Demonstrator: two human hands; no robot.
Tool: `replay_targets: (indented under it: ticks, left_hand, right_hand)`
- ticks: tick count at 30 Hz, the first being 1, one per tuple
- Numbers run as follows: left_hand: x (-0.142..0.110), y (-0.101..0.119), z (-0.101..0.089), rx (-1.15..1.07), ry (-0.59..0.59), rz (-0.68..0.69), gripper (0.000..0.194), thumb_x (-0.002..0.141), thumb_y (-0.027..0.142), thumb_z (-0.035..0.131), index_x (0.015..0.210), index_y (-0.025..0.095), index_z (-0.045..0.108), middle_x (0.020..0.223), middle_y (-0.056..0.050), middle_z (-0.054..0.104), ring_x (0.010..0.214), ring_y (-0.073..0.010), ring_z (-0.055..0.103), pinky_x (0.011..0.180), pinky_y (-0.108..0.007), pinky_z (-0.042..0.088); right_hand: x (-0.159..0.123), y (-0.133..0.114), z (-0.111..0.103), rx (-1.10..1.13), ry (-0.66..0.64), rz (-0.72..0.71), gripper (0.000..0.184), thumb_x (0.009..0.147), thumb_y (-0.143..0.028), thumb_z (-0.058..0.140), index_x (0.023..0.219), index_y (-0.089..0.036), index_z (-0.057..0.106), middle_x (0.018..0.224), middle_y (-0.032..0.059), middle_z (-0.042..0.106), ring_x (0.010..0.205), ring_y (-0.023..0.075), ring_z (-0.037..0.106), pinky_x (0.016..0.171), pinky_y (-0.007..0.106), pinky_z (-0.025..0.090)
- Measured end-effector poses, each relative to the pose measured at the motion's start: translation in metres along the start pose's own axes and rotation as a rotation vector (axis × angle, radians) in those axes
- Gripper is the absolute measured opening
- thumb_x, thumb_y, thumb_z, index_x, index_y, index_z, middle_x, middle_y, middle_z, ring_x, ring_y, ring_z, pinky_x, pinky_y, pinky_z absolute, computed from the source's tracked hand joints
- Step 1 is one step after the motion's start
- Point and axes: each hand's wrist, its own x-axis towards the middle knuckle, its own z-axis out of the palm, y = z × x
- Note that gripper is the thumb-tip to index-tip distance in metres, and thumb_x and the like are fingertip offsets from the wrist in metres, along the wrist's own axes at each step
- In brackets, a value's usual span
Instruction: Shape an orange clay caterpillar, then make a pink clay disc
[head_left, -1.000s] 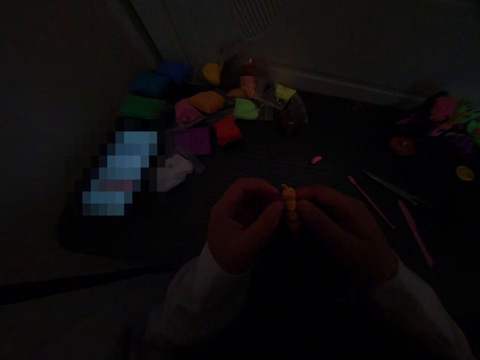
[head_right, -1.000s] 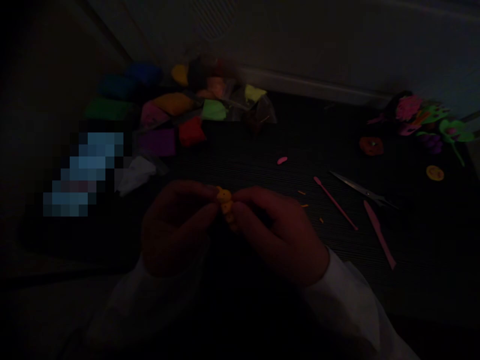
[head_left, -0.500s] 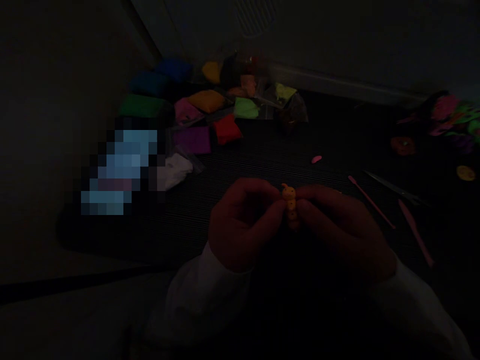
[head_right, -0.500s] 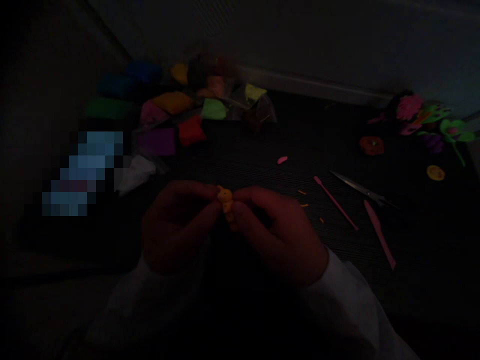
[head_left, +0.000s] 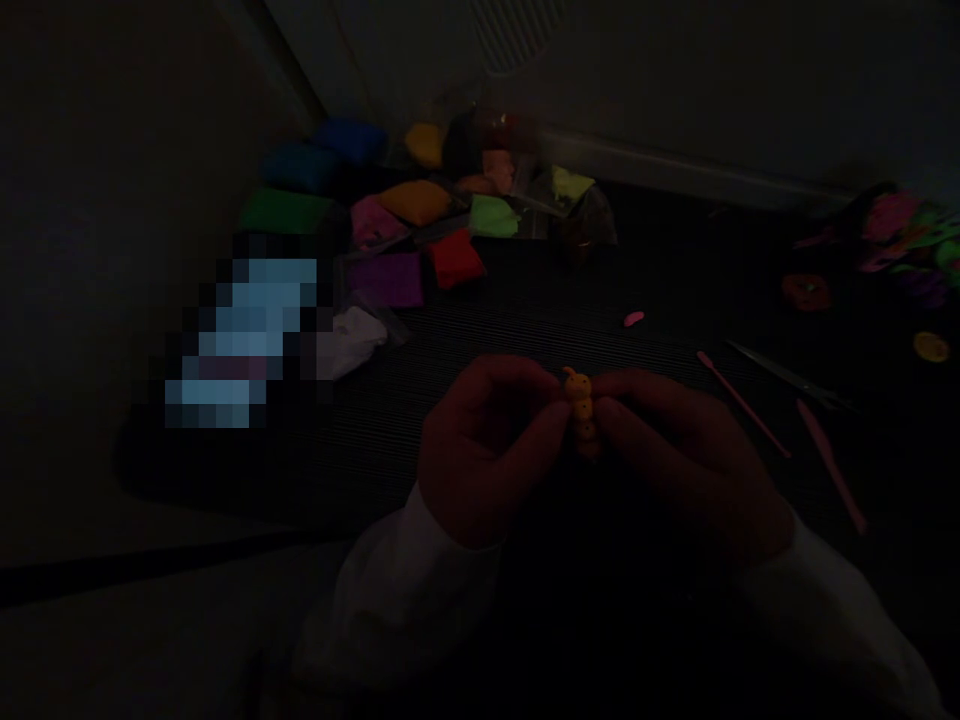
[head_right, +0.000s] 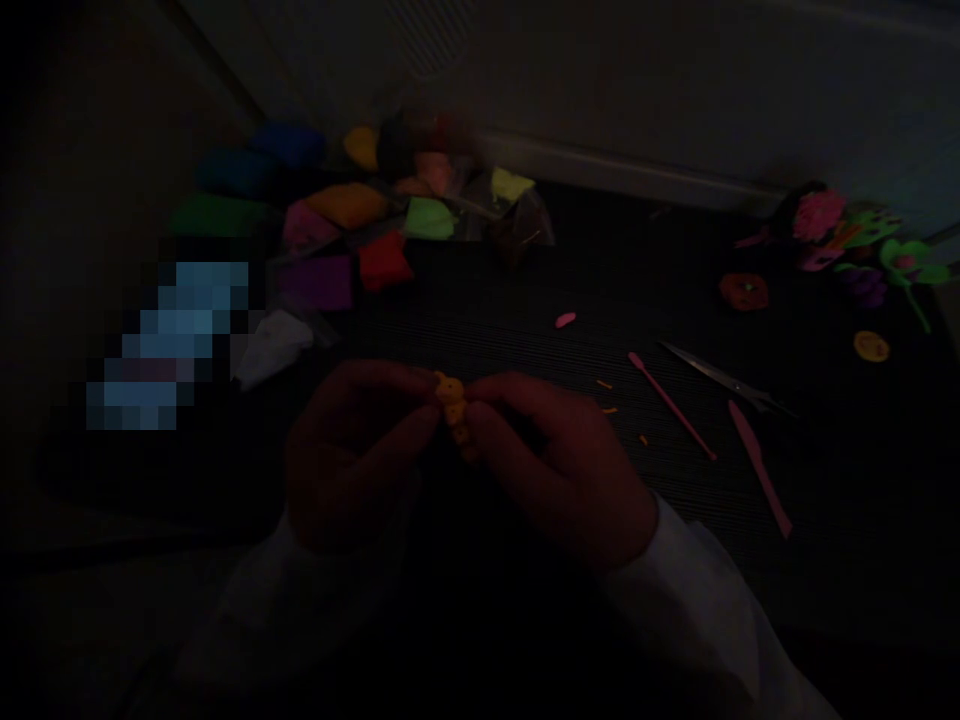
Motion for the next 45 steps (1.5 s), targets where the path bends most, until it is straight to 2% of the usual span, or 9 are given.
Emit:
replay_targets:
  ticks: [11, 18, 22, 25, 28, 36, 45]
  left_hand:
    - [0.0, 0.001, 0.0, 0.033, 0.008, -0.022, 0.016, 0.068, 0.009, 0.061, 0.081, 0.018, 0.057, 0.075, 0.001, 0.059, 0.07, -0.0082, 0.057, 0.064, -0.019, 0.049]
    - [0.002, -0.001, -0.001, -0.027, 0.081, -0.057, 0.012, 0.071, 0.015, 0.059, 0.081, 0.021, 0.061, 0.076, 0.001, 0.061, 0.069, -0.0081, 0.058, 0.059, -0.018, 0.048]
    - [0.003, -0.002, -0.003, 0.078, 0.046, 0.073, 0.019, 0.07, 0.012, 0.059, 0.086, 0.023, 0.063, 0.078, 0.001, 0.061, 0.069, -0.0076, 0.056, 0.061, -0.017, 0.047]
    - [0.003, 0.0, -0.007, 0.212, 0.0, 0.232, 0.025, 0.068, 0.008, 0.059, 0.088, 0.022, 0.063, 0.083, 0.0, 0.06, 0.077, -0.0091, 0.055, 0.067, -0.019, 0.047]
    - [0.003, 0.002, -0.012, 0.31, -0.021, 0.325, 0.03, 0.065, 0.004, 0.06, 0.09, 0.02, 0.062, 0.087, 0.0, 0.058, 0.082, -0.0103, 0.055, 0.072, -0.021, 0.047]
    - [0.005, 0.006, -0.023, 0.443, -0.064, 0.379, 0.03, 0.063, 0.007, 0.062, 0.09, 0.021, 0.062, 0.09, -0.001, 0.058, 0.086, -0.0139, 0.054, 0.077, -0.027, 0.046]
    - [0.005, 0.007, -0.022, 0.449, -0.1, 0.39, 0.029, 0.062, 0.005, 0.062, 0.087, 0.021, 0.063, 0.09, -0.001, 0.058, 0.087, -0.0147, 0.054, 0.079, -0.029, 0.045]
  right_hand:
    - [-0.001, 0.0, -0.002, 0.053, -0.016, 0.02, 0.02, 0.083, -0.025, 0.045, 0.098, -0.024, 0.058, 0.082, -0.0034, 0.061, 0.073, 0.0062, 0.056, 0.065, 0.017, 0.042]
    - [-0.001, 0.0, -0.002, 0.315, -0.082, 0.127, 0.02, 0.083, -0.027, 0.046, 0.098, -0.026, 0.059, 0.082, -0.0036, 0.061, 0.073, 0.0056, 0.056, 0.064, 0.016, 0.043]
    - [-0.002, 0.001, -0.003, 0.433, -0.139, 0.173, 0.019, 0.081, -0.028, 0.048, 0.095, -0.024, 0.061, 0.079, -0.0023, 0.061, 0.071, 0.0058, 0.055, 0.061, 0.016, 0.043]
    - [-0.003, 0.001, -0.004, 0.442, -0.156, 0.195, 0.02, 0.08, -0.029, 0.05, 0.094, -0.021, 0.062, 0.078, -0.0009, 0.061, 0.069, 0.0069, 0.055, 0.06, 0.017, 0.043]
    - [-0.003, 0.0, -0.005, 0.443, -0.163, 0.226, 0.019, 0.08, -0.03, 0.05, 0.093, -0.021, 0.062, 0.077, -0.0009, 0.06, 0.068, 0.0067, 0.054, 0.058, 0.017, 0.042]
    - [-0.004, -0.004, -0.003, 0.446, -0.167, 0.287, 0.014, 0.079, -0.028, 0.052, 0.086, -0.022, 0.062, 0.073, -0.0036, 0.059, 0.062, 0.0045, 0.051, 0.054, 0.016, 0.039]
    - [-0.004, -0.003, -0.006, 0.361, -0.184, 0.262, 0.019, 0.079, -0.029, 0.051, 0.092, -0.022, 0.062, 0.075, -0.0015, 0.061, 0.065, 0.0068, 0.054, 0.055, 0.017, 0.041]
